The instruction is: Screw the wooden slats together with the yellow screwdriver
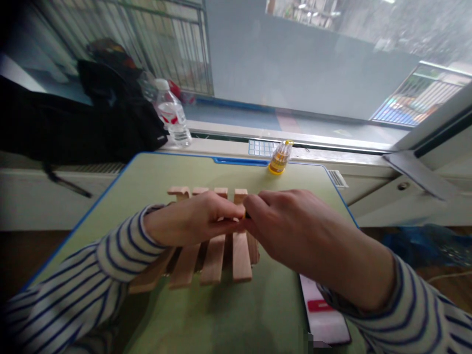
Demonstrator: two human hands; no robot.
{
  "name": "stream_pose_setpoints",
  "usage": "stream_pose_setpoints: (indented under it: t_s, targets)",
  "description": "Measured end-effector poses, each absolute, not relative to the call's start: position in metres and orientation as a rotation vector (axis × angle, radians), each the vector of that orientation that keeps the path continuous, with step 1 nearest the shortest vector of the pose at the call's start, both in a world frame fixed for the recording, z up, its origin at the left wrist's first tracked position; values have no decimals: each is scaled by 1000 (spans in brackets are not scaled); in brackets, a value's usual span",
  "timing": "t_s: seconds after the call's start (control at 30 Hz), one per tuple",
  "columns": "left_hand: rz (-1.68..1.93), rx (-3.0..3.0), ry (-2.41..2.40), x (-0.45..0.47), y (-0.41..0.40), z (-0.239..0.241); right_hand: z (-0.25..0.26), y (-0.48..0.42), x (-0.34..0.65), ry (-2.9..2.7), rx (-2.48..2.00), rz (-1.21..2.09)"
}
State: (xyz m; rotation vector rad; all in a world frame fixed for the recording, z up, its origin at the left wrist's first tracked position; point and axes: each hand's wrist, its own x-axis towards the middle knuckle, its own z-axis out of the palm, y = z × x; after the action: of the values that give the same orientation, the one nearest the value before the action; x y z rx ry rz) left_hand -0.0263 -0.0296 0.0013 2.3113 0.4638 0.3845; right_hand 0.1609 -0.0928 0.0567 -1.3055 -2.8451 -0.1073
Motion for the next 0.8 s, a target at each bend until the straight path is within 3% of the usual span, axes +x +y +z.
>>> stream_pose_setpoints:
  t_s: [0.53,0.8]
  targets:
    - [398,2310,605,-26,-31,4,59,-92,156,-2800,-1345,-153]
    - [403,2300,513,-28,-29,1,64,-96,164,-2890,-1134,-202]
